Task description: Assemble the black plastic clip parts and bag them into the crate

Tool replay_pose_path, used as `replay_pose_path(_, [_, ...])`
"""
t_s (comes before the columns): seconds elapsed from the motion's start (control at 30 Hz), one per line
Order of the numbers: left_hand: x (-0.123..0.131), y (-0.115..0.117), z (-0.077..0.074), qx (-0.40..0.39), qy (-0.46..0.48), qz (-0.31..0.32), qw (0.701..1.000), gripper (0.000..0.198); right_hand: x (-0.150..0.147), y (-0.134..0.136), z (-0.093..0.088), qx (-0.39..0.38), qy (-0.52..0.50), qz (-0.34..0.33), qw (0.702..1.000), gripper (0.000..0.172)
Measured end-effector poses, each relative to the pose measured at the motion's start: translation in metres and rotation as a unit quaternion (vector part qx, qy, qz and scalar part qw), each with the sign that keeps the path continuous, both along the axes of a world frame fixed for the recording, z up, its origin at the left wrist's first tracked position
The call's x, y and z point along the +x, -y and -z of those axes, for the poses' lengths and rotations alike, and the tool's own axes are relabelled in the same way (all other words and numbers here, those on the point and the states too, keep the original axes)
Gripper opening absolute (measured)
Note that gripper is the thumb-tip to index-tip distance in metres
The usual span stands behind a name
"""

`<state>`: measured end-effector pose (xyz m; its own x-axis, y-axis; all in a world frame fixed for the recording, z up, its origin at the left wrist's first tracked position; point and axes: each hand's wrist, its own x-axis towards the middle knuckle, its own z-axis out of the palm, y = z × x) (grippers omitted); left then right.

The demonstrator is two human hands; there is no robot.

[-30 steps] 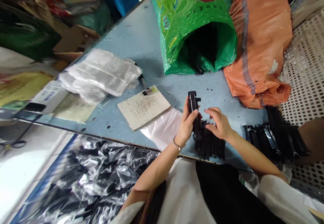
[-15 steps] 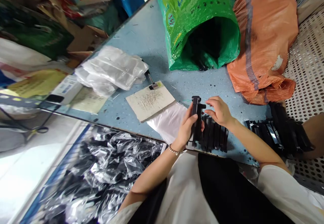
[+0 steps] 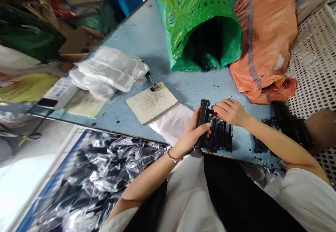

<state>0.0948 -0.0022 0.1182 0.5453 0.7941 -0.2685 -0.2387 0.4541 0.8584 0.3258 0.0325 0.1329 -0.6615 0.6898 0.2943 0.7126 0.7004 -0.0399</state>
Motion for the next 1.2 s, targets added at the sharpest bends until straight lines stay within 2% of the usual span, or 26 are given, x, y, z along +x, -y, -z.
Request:
replay_pose_path(0.07, [-0.001,0.004,0.002,0.026,-0.020,0.002,0.999,0.085,0.000,0.003,0.004,-0.029,-0.022,0.015,0.999,0.031])
replay_pose_path(0.17, [0.000,0.005,0.016,0.112,-0.068,-0.037,0.991,0.075,-0.008,0.012,0.009,-0.176,-0.100,0.074,0.976,0.035])
replay_pose_path(0.23, [0.004,0.002,0.030,0.178,-0.112,-0.077,0.975,0.065,-0.019,0.021,0.018,-0.312,-0.186,0.096,0.927,0.035])
replay_pose_path(0.3, [0.008,-0.002,0.044,0.243,-0.167,-0.111,0.949,0.062,-0.032,0.031,0.031,-0.409,-0.281,0.099,0.863,0.033])
replay_pose_path(0.37, [0.010,-0.007,0.054,0.326,-0.232,-0.116,0.909,0.061,-0.042,0.040,0.047,-0.437,-0.361,0.119,0.815,0.031])
replay_pose_path(0.47, [0.006,-0.011,0.062,0.433,-0.314,-0.087,0.840,0.055,-0.050,0.048,0.067,-0.411,-0.426,0.169,0.788,0.031])
replay_pose_path(0.5, [0.004,-0.011,0.062,0.446,-0.332,-0.081,0.827,0.051,-0.051,0.050,0.070,-0.399,-0.435,0.173,0.788,0.034])
replay_pose_path(0.57, [0.001,-0.010,0.062,0.437,-0.357,-0.081,0.822,0.043,-0.052,0.054,0.074,-0.376,-0.432,0.162,0.804,0.045])
replay_pose_path(0.67, [0.000,-0.006,0.057,0.405,-0.379,-0.068,0.829,0.027,-0.055,0.060,0.071,-0.337,-0.385,0.129,0.849,0.062])
replay_pose_path(0.73, [0.003,-0.004,0.052,0.396,-0.396,-0.061,0.826,0.021,-0.058,0.064,0.067,-0.310,-0.332,0.125,0.882,0.068])
replay_pose_path(0.83, [0.009,-0.001,0.042,0.366,-0.431,-0.045,0.824,0.030,-0.060,0.068,0.060,-0.283,-0.248,0.145,0.915,0.075])
replay_pose_path(0.93, [0.001,0.000,0.030,0.344,-0.459,-0.003,0.819,0.042,-0.051,0.066,0.051,-0.255,-0.170,0.154,0.939,0.075])
replay_pose_path(1.03, [-0.022,-0.002,0.020,0.397,-0.458,0.080,0.791,0.050,-0.027,0.056,0.038,-0.159,-0.050,0.140,0.976,0.060])
replay_pose_path(1.1, [-0.039,-0.003,0.016,0.427,-0.414,0.179,0.784,0.056,-0.010,0.048,0.028,-0.090,0.043,0.065,0.993,0.049])
replay_pose_path(1.13, [-0.045,-0.004,0.015,0.417,-0.379,0.228,0.794,0.058,-0.003,0.045,0.023,-0.058,0.079,0.018,0.995,0.047])
replay_pose_path(1.2, [-0.049,-0.003,0.015,0.342,-0.304,0.270,0.847,0.060,0.002,0.042,0.015,0.007,0.112,-0.029,0.993,0.049])
